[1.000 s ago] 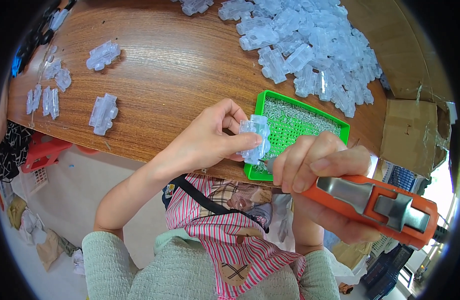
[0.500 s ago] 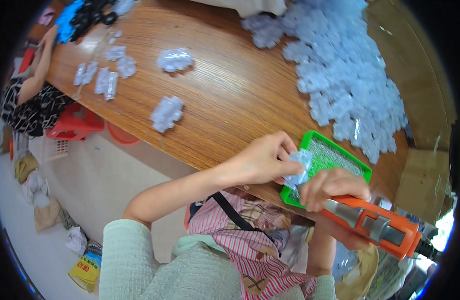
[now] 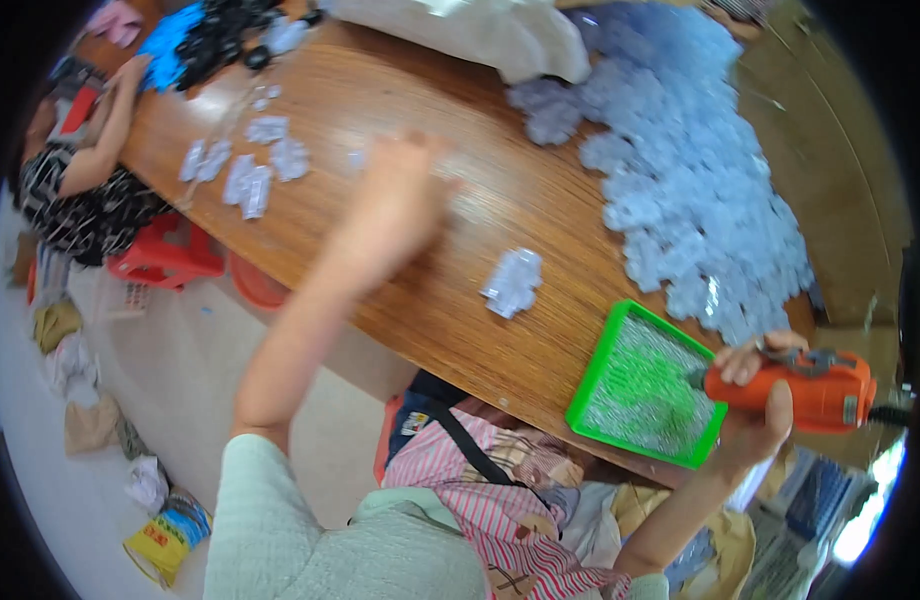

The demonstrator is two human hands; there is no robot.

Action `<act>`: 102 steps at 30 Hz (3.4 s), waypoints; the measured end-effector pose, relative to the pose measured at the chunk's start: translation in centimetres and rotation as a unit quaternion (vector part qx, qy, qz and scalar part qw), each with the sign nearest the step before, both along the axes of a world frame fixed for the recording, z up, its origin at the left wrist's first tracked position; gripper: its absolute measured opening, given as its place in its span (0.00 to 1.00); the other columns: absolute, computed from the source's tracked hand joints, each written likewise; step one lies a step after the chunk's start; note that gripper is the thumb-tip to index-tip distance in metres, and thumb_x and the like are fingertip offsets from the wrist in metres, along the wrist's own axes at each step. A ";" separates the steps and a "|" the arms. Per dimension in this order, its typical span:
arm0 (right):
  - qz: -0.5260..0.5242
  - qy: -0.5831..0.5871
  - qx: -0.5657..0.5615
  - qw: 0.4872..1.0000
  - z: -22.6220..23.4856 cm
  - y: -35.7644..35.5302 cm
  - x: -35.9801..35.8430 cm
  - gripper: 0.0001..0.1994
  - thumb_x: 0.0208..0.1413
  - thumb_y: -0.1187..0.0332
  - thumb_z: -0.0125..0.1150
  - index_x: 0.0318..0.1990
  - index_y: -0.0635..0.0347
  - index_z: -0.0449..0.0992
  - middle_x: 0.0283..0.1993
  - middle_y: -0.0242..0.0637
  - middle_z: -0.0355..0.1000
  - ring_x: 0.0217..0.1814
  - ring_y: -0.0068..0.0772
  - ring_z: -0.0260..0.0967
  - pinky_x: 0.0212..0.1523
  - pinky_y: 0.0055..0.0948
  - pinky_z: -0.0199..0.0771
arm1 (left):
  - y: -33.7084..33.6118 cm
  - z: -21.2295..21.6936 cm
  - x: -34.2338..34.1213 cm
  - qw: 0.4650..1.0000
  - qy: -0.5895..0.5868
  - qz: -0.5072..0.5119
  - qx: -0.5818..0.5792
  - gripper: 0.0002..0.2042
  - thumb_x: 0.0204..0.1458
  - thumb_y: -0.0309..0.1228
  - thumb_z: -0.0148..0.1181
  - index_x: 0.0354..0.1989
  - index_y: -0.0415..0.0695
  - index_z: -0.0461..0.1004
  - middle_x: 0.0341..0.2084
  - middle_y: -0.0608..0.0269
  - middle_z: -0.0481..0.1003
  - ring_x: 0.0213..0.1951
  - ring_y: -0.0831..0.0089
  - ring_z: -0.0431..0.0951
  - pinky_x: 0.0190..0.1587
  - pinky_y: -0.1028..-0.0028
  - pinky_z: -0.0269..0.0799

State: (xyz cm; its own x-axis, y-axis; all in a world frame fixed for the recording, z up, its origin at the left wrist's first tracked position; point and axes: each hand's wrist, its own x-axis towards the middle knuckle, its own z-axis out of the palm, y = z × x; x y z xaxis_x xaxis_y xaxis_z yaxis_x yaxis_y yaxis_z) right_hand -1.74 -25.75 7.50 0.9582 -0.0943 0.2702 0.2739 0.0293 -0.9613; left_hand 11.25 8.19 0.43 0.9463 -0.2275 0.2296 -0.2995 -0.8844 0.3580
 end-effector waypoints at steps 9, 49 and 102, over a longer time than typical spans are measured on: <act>-0.119 -0.034 0.010 0.992 -2.8 -0.3 0.4 0.37 0.55 0.35 0.49 0.48 0.68 0.66 0.20 0.29 0.61 0.17 0.22 0.57 0.19 0.25 0.63 | 6.1 0.2 3.6 0.994 0.095 -0.020 0.056 0.22 0.41 0.32 0.71 0.47 0.43 0.74 0.46 0.54 0.76 0.51 0.55 0.74 0.53 0.65 0.68; 0.138 -0.087 0.110 0.980 0.2 2.7 -2.3 0.37 0.43 0.31 0.62 0.39 0.59 0.66 0.19 0.27 0.65 0.17 0.20 0.65 0.19 0.23 0.69 | -10.5 0.7 -8.2 0.671 0.642 -0.148 -0.340 0.15 0.53 0.32 0.66 0.43 0.38 0.69 0.28 0.67 0.75 0.23 0.83 0.76 0.24 0.84 0.71; 0.183 -0.105 0.020 0.977 -2.6 3.8 -1.0 0.36 0.40 0.36 0.69 0.38 0.63 0.71 0.22 0.31 0.67 0.20 0.26 0.65 0.22 0.28 0.66 | -10.8 -4.6 -11.3 0.802 0.224 -0.246 -0.496 0.29 0.43 0.25 0.72 0.53 0.39 0.64 0.45 0.57 0.73 0.47 0.71 0.78 0.43 0.74 0.78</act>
State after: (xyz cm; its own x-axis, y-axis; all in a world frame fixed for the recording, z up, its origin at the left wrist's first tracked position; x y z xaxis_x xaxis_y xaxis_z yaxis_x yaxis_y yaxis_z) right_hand -2.70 -21.94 4.90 0.8533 0.2298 0.4681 0.4295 0.1994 -0.8808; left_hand -0.07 -2.66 -4.15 0.8362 -0.5144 0.1900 -0.1685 0.0887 0.9817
